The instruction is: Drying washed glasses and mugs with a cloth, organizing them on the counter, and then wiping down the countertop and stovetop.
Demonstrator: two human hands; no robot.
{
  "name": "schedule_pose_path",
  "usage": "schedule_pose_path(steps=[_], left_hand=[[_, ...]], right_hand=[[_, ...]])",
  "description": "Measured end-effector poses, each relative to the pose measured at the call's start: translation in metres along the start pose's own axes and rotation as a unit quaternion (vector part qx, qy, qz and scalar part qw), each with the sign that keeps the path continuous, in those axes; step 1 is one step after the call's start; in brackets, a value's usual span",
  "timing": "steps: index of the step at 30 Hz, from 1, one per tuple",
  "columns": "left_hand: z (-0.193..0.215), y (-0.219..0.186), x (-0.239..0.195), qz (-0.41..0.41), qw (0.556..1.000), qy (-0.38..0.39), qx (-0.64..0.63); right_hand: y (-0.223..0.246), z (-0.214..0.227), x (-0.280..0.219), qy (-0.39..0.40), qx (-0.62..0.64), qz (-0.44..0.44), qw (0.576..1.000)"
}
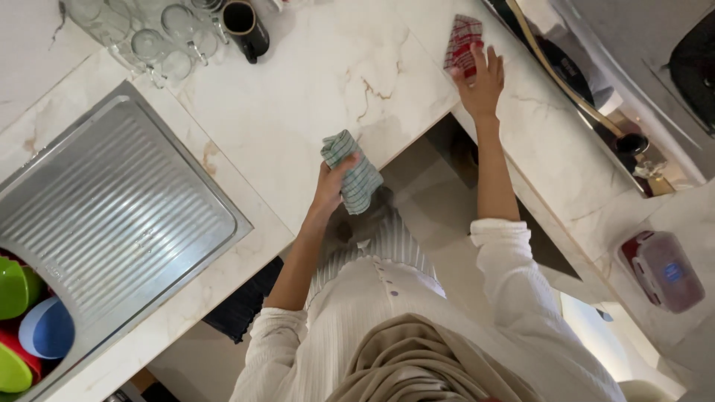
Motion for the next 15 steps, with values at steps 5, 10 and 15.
schedule_pose_path(steps=[5, 10, 15], left_hand=[[-0.03, -0.007, 0.037, 0.049, 0.998, -0.04, -0.026], [-0.049, -0.016, 0.069, 0.058, 0.996, -0.046, -0.043], [-0.026, -0.03, 0.08, -0.006, 0.996, -0.082, -0.039]], right_hand=[[-0.036, -0.062, 0.062, 0.033, -0.117, -0.022, 0.992], [-0.02, -0.051, -0.012, 0.062, -0.06, 0.027, 0.996], [-0.114, 0.007, -0.102, -0.084, -0.2, -0.257, 0.942]])
Point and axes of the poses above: each hand's wrist, its own x-axis towards the middle knuckle, its own z-axis out of the back of the hand, y = z × x, the point moved 5 cm from there along x, towards the middle knuckle, and after that the axes turned 15 degrees about y, right-handed, at the moved point
